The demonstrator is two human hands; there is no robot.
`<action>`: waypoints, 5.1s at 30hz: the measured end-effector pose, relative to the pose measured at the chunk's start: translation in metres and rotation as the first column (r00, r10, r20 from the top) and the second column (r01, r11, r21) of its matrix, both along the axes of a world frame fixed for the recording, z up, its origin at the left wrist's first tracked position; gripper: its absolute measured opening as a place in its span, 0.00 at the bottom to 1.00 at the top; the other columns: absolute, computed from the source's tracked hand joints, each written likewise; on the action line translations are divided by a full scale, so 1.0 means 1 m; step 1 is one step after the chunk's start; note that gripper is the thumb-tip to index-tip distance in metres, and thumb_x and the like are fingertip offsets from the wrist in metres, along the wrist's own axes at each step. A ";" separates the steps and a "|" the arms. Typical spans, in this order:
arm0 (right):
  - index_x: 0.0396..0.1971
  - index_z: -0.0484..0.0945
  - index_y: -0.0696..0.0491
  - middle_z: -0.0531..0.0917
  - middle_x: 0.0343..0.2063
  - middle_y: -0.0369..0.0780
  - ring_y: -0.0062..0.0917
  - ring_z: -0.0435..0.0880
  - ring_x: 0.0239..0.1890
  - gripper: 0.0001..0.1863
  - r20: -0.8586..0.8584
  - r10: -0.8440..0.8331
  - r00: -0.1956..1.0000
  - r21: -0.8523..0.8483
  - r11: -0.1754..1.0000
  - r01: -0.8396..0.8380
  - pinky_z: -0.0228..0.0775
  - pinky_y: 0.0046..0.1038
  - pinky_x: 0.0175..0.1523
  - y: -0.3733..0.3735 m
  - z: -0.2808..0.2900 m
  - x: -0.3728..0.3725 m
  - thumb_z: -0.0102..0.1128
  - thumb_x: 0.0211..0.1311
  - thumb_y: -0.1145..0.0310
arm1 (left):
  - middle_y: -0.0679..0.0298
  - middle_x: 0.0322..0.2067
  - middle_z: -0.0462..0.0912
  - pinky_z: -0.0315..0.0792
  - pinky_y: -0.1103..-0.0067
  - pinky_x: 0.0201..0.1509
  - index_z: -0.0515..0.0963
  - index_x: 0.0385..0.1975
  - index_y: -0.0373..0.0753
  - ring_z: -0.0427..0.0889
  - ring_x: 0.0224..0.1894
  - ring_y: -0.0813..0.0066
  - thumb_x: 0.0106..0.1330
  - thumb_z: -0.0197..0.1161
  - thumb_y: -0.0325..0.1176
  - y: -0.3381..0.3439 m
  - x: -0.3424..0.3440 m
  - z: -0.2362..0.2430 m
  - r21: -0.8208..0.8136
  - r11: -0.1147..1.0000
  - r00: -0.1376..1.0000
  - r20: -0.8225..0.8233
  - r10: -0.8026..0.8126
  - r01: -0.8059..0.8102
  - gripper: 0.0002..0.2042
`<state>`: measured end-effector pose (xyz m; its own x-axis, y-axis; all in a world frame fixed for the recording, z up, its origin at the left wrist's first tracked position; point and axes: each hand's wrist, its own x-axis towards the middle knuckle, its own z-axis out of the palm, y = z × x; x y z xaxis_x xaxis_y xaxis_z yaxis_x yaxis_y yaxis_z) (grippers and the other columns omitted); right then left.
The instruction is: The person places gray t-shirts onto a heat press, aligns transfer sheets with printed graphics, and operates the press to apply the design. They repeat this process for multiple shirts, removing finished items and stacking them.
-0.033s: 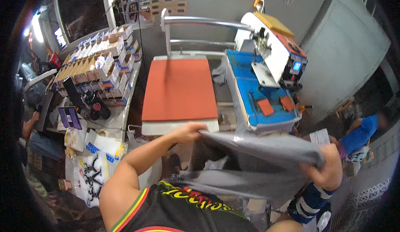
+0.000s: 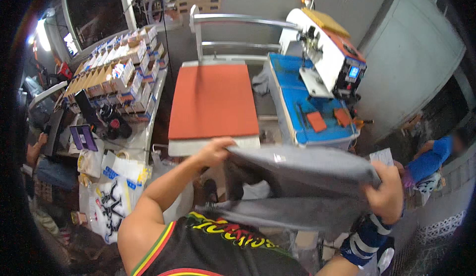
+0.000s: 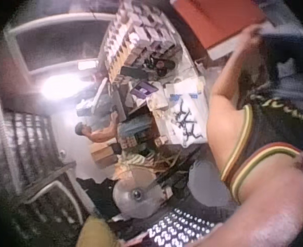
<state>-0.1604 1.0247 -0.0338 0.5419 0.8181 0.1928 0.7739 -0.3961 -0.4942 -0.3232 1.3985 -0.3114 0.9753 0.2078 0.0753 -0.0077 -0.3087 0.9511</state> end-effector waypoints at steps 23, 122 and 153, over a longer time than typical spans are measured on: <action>0.35 0.86 0.60 0.87 0.26 0.41 0.21 0.84 0.29 0.10 -0.342 -0.251 0.906 -0.195 0.962 0.192 0.74 0.24 0.37 0.215 -0.298 0.060 0.59 0.54 0.81 | 0.70 0.29 0.80 0.71 0.80 0.38 0.78 0.32 0.34 0.76 0.34 0.83 0.59 0.72 0.29 0.173 -0.245 -0.048 -0.158 0.858 0.824 -0.408 0.394 -0.489 0.09; 0.50 0.79 0.56 0.85 0.43 0.39 0.27 0.83 0.48 0.14 -0.994 -0.095 -0.060 -0.113 0.825 0.554 0.73 0.33 0.58 0.275 -0.474 0.161 0.60 0.71 0.63 | 0.65 0.47 0.85 0.74 0.70 0.55 0.78 0.50 0.40 0.83 0.48 0.70 0.73 0.60 0.36 0.281 -0.210 -0.192 -0.647 0.245 0.651 -0.516 0.556 -0.722 0.11; 0.57 0.75 0.59 0.81 0.54 0.43 0.31 0.79 0.56 0.23 -0.993 -0.087 -0.076 -0.107 0.945 0.310 0.70 0.36 0.63 0.305 -0.481 0.161 0.52 0.75 0.55 | 0.63 0.58 0.80 0.70 0.66 0.66 0.74 0.60 0.36 0.79 0.59 0.66 0.75 0.54 0.39 0.281 -0.158 -0.229 -0.601 0.314 0.678 -0.664 0.315 -0.735 0.19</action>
